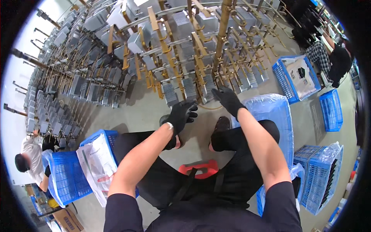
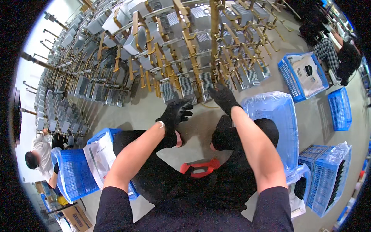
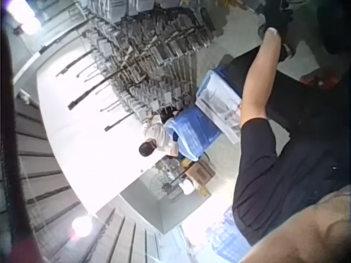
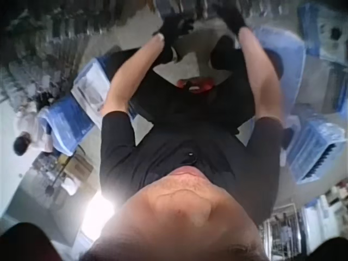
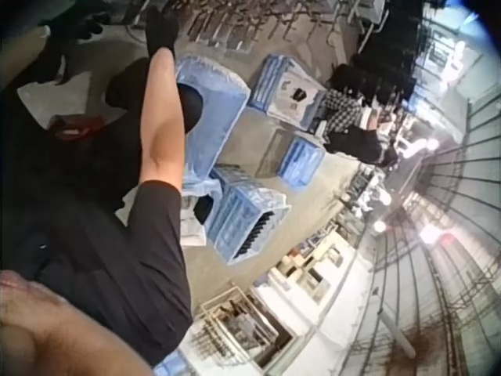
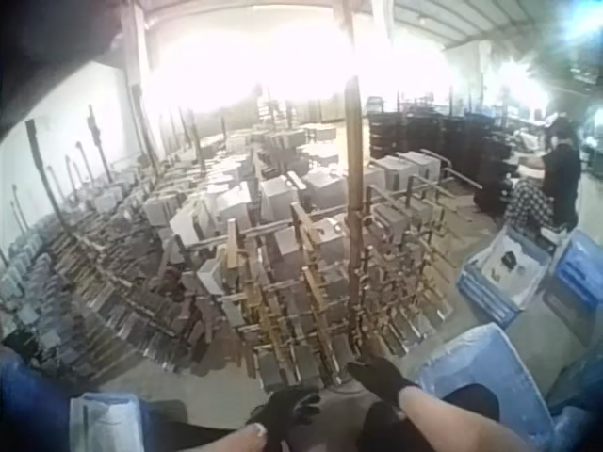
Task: The person sets a plastic-lined crate on the floor, puts on black gloves, and unloads metal heat sinks from hanging racks, placing them into the crate by hand.
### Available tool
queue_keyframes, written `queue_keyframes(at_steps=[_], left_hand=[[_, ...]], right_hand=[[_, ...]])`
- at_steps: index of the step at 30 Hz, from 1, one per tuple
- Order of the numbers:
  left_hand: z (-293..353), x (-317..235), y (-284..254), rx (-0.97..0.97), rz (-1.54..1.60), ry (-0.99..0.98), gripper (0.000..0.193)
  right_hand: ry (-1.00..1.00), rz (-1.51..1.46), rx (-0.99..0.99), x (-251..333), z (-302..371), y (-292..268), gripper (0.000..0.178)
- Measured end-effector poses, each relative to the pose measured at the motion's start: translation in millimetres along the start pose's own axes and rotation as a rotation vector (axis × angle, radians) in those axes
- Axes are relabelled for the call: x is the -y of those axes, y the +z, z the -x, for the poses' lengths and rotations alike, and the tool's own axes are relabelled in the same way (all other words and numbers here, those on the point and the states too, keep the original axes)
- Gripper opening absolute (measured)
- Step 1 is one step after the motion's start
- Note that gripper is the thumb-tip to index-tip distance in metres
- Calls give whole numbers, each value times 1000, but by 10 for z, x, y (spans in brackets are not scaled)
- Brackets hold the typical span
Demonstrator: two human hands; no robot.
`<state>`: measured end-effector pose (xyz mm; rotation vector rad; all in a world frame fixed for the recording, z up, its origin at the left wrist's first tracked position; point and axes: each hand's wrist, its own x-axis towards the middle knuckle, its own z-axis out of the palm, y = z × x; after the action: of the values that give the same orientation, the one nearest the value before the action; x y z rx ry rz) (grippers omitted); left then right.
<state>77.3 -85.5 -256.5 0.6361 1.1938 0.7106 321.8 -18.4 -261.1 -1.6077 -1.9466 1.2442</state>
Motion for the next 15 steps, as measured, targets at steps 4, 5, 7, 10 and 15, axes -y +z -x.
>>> queue_keyframes(at_steps=[4,5,7,10,15], left_hand=[[-501,-88,550,-73,-111,11,37],[-602,-71,579,-69,-115,6,37],[-784,-33,495,-159,-290,88,35],[-1042,-70,519,-128,-366,196,38],[-1178,-202,663,-155,-344,100,35]], right_hand=[[137,-140,-377,-852,-417,247,71],[143,-143,-381,-944,-455,325,71],[30,-117,-398,-915,-551,531,64],[-25,-126,-374,-903,-709,667,48],[42,-554,-407,-760,-763,732,54]])
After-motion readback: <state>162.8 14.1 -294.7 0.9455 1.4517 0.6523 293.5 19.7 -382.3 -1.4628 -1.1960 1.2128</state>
